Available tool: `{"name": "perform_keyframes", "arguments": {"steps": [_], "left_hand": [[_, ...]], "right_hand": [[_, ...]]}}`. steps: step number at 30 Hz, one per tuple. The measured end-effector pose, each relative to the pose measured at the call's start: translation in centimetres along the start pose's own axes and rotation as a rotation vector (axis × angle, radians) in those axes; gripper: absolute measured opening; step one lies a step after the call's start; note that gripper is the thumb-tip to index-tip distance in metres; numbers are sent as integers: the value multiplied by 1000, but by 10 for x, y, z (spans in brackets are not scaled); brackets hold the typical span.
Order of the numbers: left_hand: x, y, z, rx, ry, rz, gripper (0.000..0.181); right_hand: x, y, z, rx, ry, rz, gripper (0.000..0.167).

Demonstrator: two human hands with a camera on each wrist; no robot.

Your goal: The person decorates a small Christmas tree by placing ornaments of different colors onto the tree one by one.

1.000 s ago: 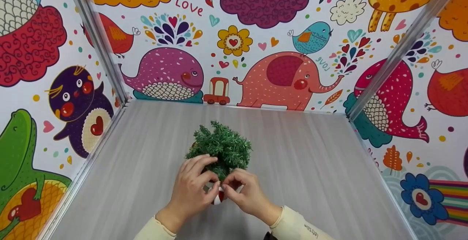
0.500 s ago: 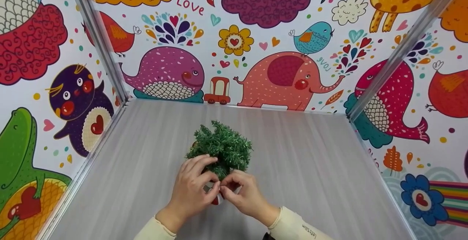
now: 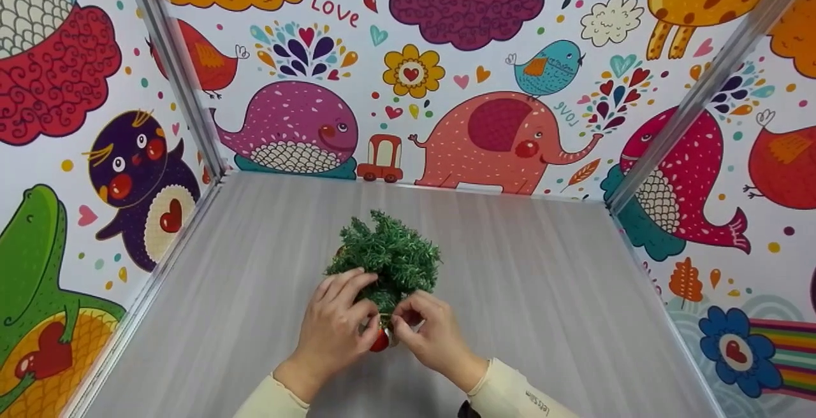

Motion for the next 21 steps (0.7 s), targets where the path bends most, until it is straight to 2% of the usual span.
{"name": "perform_keyframes", "arguments": {"steps": [11, 21], "left_hand": [[-3, -2, 3, 87, -72, -43, 8], [-3, -4, 5, 110, -49, -56, 8]], "right_hand": [[-1, -7, 2, 102, 7, 26, 24], [0, -9, 1, 142, 37, 40, 19]]}}
Point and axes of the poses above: each hand's wrist, its own y-axis away from the middle knuckle, its own z-axis out of the palm, x = y × z, the point moved 5 cm from there along -y, towards the middle knuckle, and after that the axes turned 14 degrees about z, right-handed, at the moved point
